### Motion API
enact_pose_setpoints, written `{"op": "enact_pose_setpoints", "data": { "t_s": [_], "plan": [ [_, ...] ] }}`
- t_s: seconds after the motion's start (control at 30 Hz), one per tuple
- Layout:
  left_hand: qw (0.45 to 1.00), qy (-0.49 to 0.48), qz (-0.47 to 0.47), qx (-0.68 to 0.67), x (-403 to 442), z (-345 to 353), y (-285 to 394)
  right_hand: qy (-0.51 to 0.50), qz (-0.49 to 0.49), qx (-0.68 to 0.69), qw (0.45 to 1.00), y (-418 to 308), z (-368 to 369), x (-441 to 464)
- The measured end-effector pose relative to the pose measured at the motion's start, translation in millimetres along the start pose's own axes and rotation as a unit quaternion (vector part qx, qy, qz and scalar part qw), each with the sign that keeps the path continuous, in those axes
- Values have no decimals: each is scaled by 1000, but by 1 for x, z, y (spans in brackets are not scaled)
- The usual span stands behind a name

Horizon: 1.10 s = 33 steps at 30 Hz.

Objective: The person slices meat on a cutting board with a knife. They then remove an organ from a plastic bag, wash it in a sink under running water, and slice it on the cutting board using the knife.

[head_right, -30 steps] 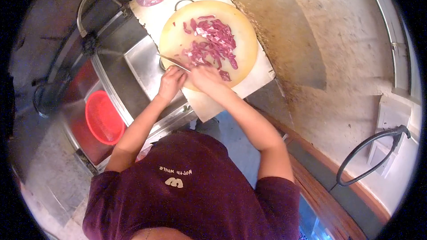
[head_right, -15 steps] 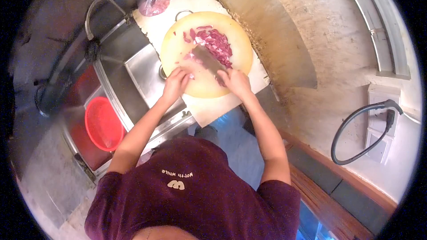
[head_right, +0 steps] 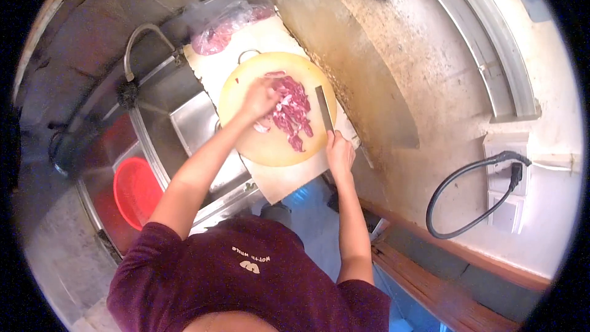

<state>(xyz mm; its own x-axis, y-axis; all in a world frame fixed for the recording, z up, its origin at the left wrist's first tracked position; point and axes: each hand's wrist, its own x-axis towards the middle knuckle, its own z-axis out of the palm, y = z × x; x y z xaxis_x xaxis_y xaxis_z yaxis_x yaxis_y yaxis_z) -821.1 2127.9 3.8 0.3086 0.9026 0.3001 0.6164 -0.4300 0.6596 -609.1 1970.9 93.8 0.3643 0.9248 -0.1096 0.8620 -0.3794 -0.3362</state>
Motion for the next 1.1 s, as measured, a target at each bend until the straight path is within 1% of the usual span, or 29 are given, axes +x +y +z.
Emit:
{"op": "enact_pose_setpoints", "data": {
  "t_s": [0.1, 0.2, 0.23, 0.33, 0.4, 0.47, 0.53, 0.6, 0.7, 0.8, 0.83, 0.93, 1.0, 1.07, 1.1],
  "plan": [
    [995, -94, -9, -36, -8, 2, 35, -19, 1, 21, 1000, -2, -1, -5],
    [983, -181, -29, 1, -3, -33, 52, -27, -14, 51, 998, -7, -5, -18],
    [981, -188, -27, 34, 4, -51, 57, -18, -19, 54, 998, -7, -2, -24],
    [989, -139, -36, 27, 22, -69, 23, -29, -57, 52, 997, -15, 1, -36],
    [992, -112, -47, 43, 41, -84, -2, -23, -109, 46, 993, -23, 6, -45],
    [998, -33, -6, 44, 67, -97, -36, -5, -162, 51, 986, -32, 14, -53],
    [996, 14, 7, 89, 105, -114, -77, -2, -191, 38, 981, -39, 21, -58],
    [988, 65, -28, 137, 137, -140, -83, 14, -216, 25, 976, -43, 25, -60],
    [970, 113, 47, 210, 178, -159, -121, 64, -258, 20, 964, -42, 34, -60],
    [960, 1, -5, 279, 191, -169, -146, 72, -279, 14, 957, -40, 42, -67],
    [926, -109, -55, 358, 191, -176, -140, 54, -279, 10, 959, -40, 44, -72],
    [847, -238, -61, 471, 171, -189, -103, 32, -280, 12, 959, -46, 44, -79],
    [843, -225, 73, 483, 147, -171, -124, 33, -288, 14, 957, -46, 51, -80],
    [840, -214, 184, 463, 113, -143, -156, 40, -296, 13, 954, -46, 58, -79],
    [840, -203, 235, 445, 99, -144, -145, 31, -301, 4, 953, -45, 62, -77]
  ]
}}
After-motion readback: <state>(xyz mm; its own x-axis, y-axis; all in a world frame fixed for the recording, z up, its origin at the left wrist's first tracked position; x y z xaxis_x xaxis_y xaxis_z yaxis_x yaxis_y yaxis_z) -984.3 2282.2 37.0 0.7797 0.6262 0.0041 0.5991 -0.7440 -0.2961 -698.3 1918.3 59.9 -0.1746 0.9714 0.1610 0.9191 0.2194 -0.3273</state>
